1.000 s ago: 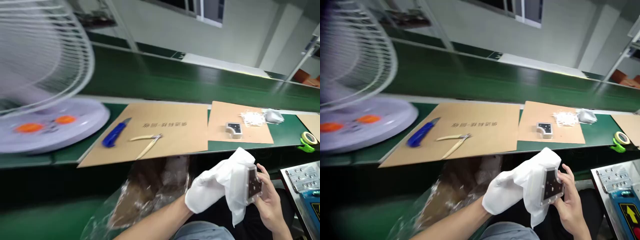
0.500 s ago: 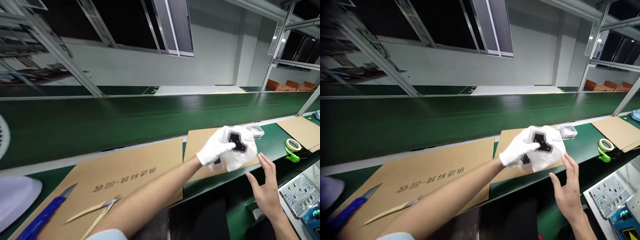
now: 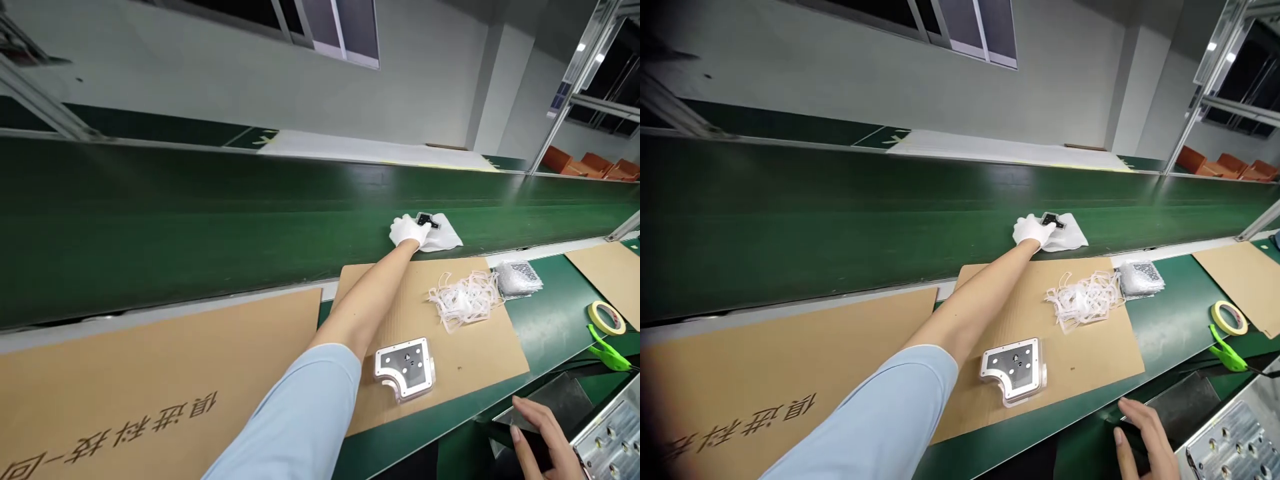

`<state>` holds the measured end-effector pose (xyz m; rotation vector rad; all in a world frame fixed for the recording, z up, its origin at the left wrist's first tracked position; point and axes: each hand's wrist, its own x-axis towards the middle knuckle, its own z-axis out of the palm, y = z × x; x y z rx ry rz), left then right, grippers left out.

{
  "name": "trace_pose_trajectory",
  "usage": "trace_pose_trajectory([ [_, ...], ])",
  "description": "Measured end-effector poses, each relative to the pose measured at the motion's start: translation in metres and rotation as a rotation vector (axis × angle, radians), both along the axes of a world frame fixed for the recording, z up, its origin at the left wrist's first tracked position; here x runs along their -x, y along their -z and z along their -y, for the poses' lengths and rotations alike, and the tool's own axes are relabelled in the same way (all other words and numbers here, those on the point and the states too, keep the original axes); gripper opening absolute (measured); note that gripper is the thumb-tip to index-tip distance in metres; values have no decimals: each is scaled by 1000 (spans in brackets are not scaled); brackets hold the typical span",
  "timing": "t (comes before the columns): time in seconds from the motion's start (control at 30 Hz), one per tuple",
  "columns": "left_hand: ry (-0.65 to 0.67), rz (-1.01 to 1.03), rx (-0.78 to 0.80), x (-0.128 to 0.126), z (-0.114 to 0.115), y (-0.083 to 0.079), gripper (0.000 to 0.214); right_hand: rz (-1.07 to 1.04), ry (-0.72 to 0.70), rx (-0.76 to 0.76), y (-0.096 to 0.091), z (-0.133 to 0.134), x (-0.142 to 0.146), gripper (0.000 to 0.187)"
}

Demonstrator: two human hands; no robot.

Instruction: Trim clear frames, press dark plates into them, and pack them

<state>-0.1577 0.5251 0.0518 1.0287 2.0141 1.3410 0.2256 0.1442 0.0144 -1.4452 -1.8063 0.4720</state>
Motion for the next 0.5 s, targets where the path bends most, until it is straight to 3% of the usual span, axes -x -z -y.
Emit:
trace_pose_trajectory([
  [0.1, -32, -125, 45, 9, 2, -1, 87, -11, -205, 42, -12, -18, 51, 35],
  [0.23, 66, -199, 42, 18, 40, -21, 74, -20, -191, 76, -11, -25, 137, 83],
  [0.3, 197, -213, 39, 20, 75, -32, 61, 18, -129, 76, -3, -27, 170, 95],
  [0.37, 364, -221, 37, 18, 118, -42, 45, 58, -78, 48, 5, -32, 189, 90],
  [0.5, 677, -246, 23, 5, 212, -57, 31, 24, -92, 16, 6, -44, 184, 78],
])
